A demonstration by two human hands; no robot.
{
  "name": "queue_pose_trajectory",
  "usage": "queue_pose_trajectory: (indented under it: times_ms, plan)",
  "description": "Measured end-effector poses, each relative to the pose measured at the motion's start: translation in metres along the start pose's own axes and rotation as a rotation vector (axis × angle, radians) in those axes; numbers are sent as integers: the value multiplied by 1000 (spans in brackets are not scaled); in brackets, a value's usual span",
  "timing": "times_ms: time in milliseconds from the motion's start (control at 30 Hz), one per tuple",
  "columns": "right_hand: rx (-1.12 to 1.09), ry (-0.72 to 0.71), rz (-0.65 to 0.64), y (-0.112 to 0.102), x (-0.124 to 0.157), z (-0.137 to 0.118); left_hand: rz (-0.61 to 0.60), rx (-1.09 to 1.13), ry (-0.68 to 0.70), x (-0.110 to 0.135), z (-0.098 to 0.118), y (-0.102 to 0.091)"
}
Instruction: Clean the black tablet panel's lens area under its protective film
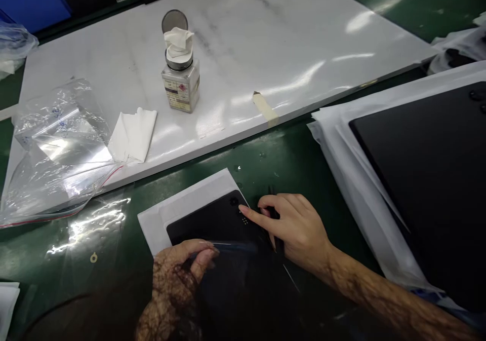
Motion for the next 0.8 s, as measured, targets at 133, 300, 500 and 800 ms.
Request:
queue_pose_trajectory:
  times_ms: [133, 300, 500, 800]
  plan:
    - [71, 65, 31, -6, 2, 9, -21, 8, 18, 0, -6, 1]
    - [-102, -16, 40, -7, 6, 3, -53, 45, 57, 1, -7, 4]
    - [-175, -36, 23, 1, -3, 3, -71, 95, 12, 1, -12, 5]
    - [-114, 41, -103, 14, -36, 10, -24, 181, 12, 3, -18, 8]
Point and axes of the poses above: each hand's wrist, its own x-axis away from the middle knuckle, its own y-axis out of the palm, z = x × y, the point moved 9 cm from there along -x, towards the middle knuckle, and after that the axes turned 5 degrees about y, right-handed, at the moved point
